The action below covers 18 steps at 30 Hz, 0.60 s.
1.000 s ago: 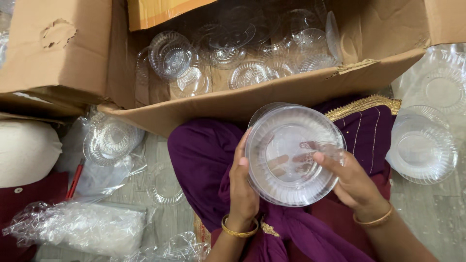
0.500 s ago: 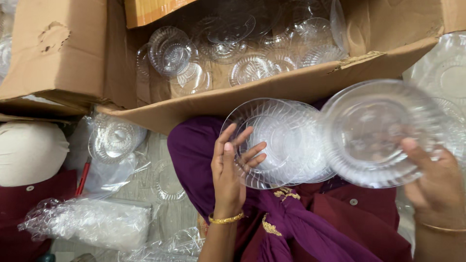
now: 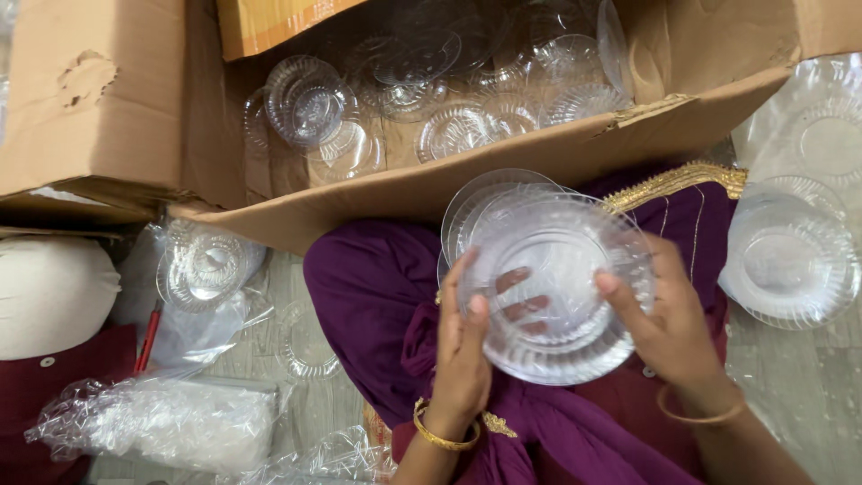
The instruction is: The person sits on the floor and repeatedly picks clear plastic plates from a cardboard box, separates them, and stacks them in a pile on their lap. The person handles the plates one at a time, occasionally adjusting the stack.
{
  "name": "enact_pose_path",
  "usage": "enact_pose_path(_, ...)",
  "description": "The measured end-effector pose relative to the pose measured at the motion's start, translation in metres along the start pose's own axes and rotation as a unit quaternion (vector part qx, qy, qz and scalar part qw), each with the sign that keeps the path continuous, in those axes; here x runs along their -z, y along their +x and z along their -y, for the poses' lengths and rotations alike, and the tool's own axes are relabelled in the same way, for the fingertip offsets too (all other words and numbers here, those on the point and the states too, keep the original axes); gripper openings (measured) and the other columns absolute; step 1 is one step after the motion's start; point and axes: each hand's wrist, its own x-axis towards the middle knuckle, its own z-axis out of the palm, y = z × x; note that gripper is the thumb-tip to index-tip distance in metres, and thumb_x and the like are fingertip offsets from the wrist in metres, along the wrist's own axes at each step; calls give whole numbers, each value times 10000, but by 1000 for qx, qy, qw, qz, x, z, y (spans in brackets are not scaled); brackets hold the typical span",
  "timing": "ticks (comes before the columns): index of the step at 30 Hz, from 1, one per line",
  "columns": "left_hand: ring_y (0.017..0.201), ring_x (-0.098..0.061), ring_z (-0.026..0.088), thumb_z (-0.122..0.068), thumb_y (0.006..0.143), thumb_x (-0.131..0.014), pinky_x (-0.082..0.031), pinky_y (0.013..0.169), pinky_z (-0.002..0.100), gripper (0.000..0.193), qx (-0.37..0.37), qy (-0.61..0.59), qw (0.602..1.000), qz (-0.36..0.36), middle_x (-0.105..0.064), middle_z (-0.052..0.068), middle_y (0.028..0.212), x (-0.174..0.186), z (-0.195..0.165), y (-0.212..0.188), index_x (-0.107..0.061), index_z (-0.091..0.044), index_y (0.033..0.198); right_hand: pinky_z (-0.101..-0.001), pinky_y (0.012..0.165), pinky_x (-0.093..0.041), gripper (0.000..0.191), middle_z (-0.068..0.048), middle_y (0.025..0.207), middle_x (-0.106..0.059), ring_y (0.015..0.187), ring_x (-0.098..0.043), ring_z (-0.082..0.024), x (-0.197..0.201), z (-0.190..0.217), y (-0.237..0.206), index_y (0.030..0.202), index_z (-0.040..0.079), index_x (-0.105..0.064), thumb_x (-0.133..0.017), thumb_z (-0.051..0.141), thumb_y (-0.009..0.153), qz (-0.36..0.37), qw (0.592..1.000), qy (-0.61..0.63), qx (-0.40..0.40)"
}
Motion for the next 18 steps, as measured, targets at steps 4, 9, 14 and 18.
enact_pose_path(4, 1048, -731, 324, -279, 1068, -479, -643, 804, 382, 588, -44, 83, 992, -83, -605, 253, 1333, 20, 1, -3, -262, -72, 1573, -223, 733, -480, 377, -105, 998, -582, 840, -557, -116, -12, -5, 7, 1357, 16, -635, -704, 133, 1006, -71, 995, -72, -10)
enact_pose_path(9, 977, -749, 301, -213, 1043, -472, -672, 753, 365, 556, -51, 110, 982, -146, -641, 223, 1303, 45, -12, -7, -288, -82, 1551, -172, 596, -474, 241, -4, 977, -622, 713, -568, -53, 8, -4, 21, 1302, 64, -555, -686, 86, 1102, -145, 971, 186, -30)
enact_pose_path(14, 1009, -750, 284, -135, 1048, -485, -656, 760, 340, 542, -154, 146, 955, -206, -633, 215, 1330, 71, -42, -12, -282, -68, 1545, -183, 634, -485, 298, -12, 965, -618, 731, -569, -73, 11, 5, 34, 1319, 98, -570, -712, 91, 1057, -167, 967, 188, -34)
enact_pose_path(18, 1209, -643, 440, -17, 1147, -482, -530, 987, 472, 461, -320, 407, 826, -225, -526, 331, 1414, 76, -55, -17, -331, -6, 1583, -308, 863, -536, 448, -207, 1180, -584, 1021, -592, -249, -6, 13, 33, 1371, -52, -540, -718, 38, 970, -98, 968, -205, 105)
